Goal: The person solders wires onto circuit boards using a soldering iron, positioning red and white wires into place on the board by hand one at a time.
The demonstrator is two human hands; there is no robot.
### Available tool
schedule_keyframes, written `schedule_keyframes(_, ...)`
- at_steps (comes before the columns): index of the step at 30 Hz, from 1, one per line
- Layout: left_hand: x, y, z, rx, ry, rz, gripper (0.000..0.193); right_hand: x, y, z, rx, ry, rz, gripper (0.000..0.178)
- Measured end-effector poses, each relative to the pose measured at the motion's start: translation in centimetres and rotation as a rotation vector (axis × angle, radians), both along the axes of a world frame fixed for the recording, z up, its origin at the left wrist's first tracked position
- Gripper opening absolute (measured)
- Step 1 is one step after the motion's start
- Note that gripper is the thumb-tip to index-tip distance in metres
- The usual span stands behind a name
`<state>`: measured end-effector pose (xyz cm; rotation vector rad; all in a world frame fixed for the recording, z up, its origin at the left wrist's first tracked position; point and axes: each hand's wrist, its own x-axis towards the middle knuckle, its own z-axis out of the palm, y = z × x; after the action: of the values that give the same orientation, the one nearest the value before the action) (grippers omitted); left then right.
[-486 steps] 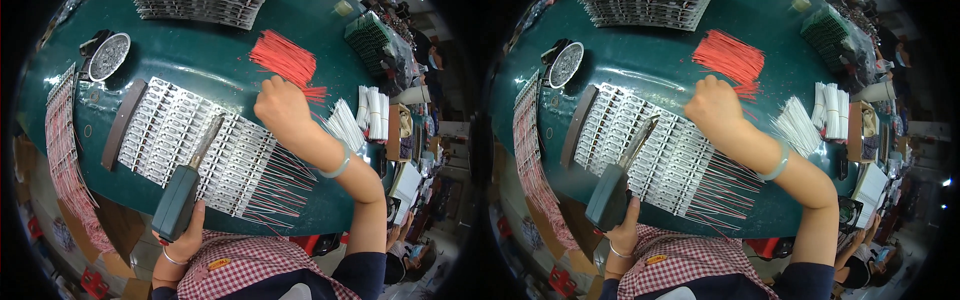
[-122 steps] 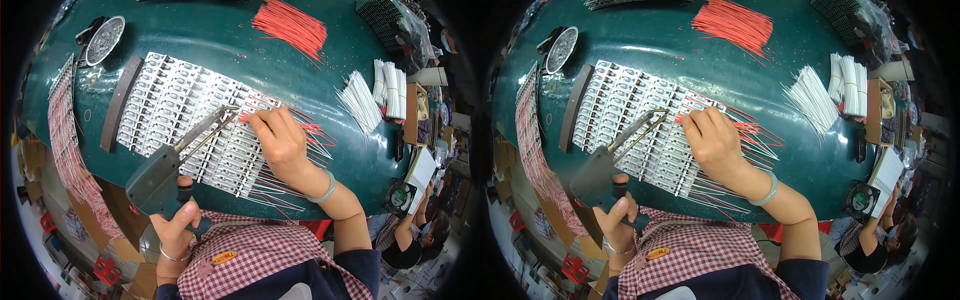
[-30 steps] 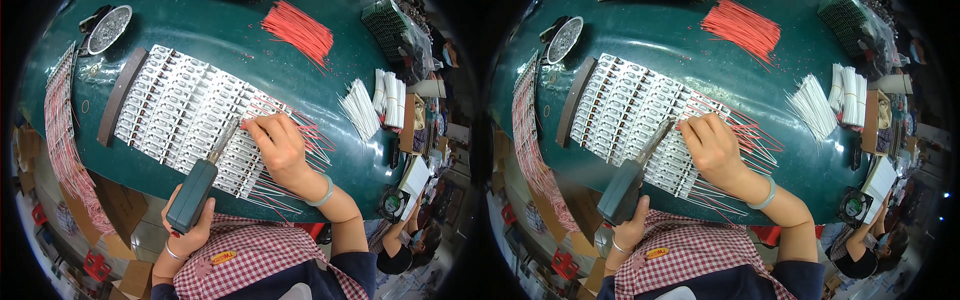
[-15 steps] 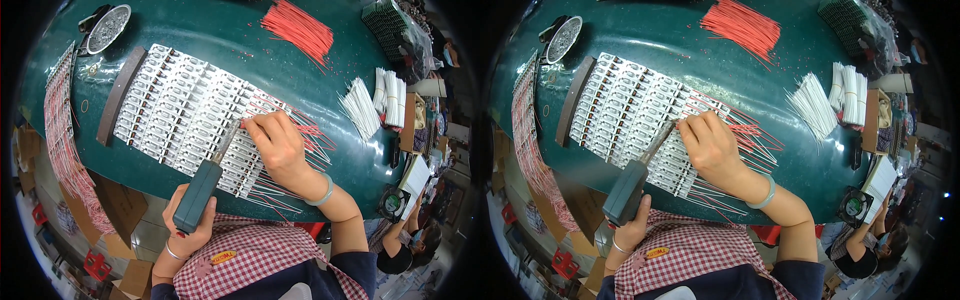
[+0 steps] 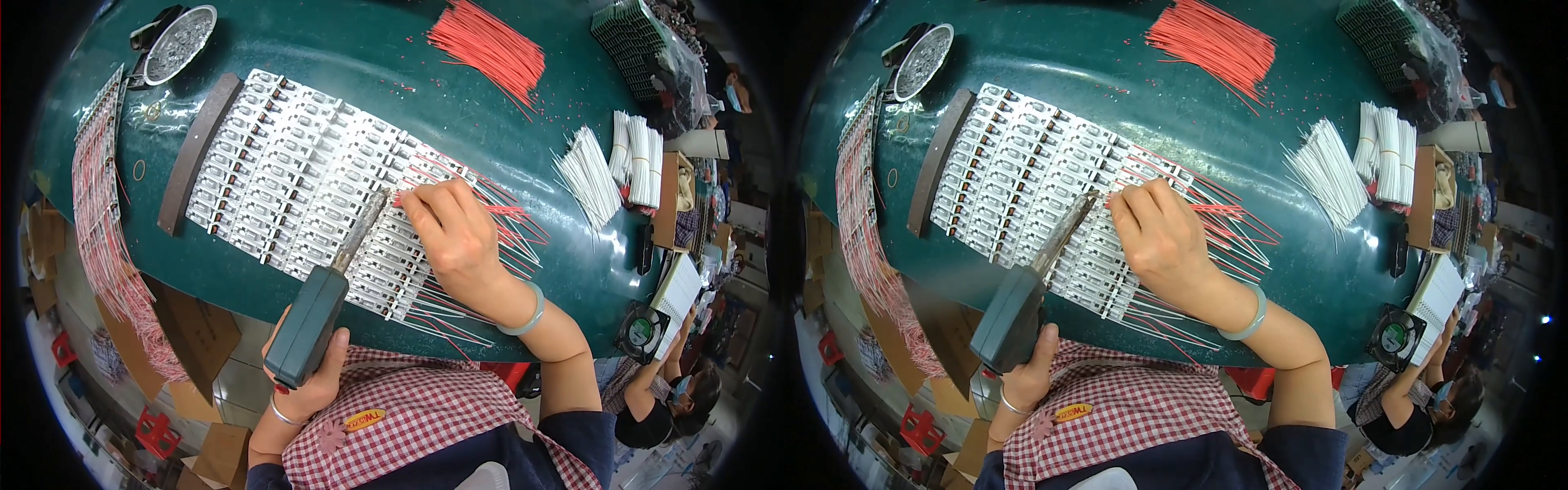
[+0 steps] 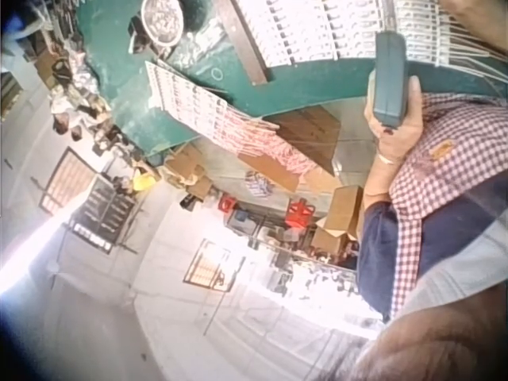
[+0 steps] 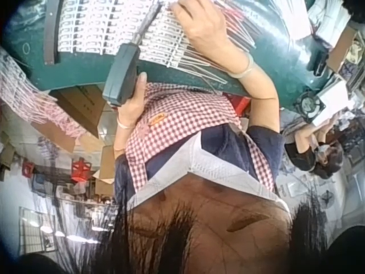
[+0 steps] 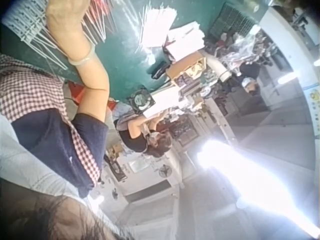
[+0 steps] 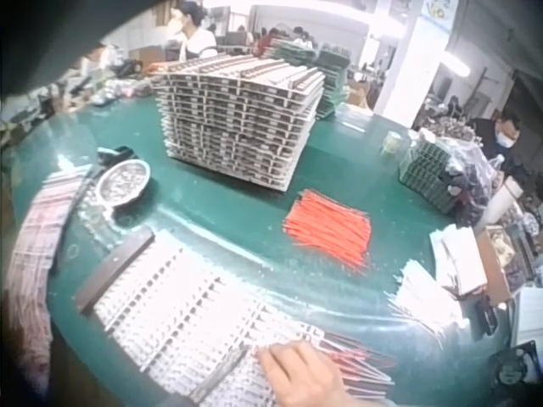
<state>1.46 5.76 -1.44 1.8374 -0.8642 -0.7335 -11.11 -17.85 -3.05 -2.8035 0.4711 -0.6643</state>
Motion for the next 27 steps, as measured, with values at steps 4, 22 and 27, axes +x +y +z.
schedule_keyframes(4, 0.0, 0.0, 0.1, 0.015, 0.007, -0.006, 0.028, -0.2, 0.1, 0.0, 0.011, 0.007, -0.009, 0.029)
schedule_keyframes(22, -0.4, 0.9, -0.2, 0.056, 0.018, -0.025, 0.024, -0.1, 1.3, -0.1, 0.057, -0.025, -0.006, 0.04)
schedule_keyframes(27, -0.3, 0.9, -0.3, 0.05, -0.03, -0.067, 0.023, 0.0, 1.4, 0.1, 0.049, -0.009, -0.003, 0.04)
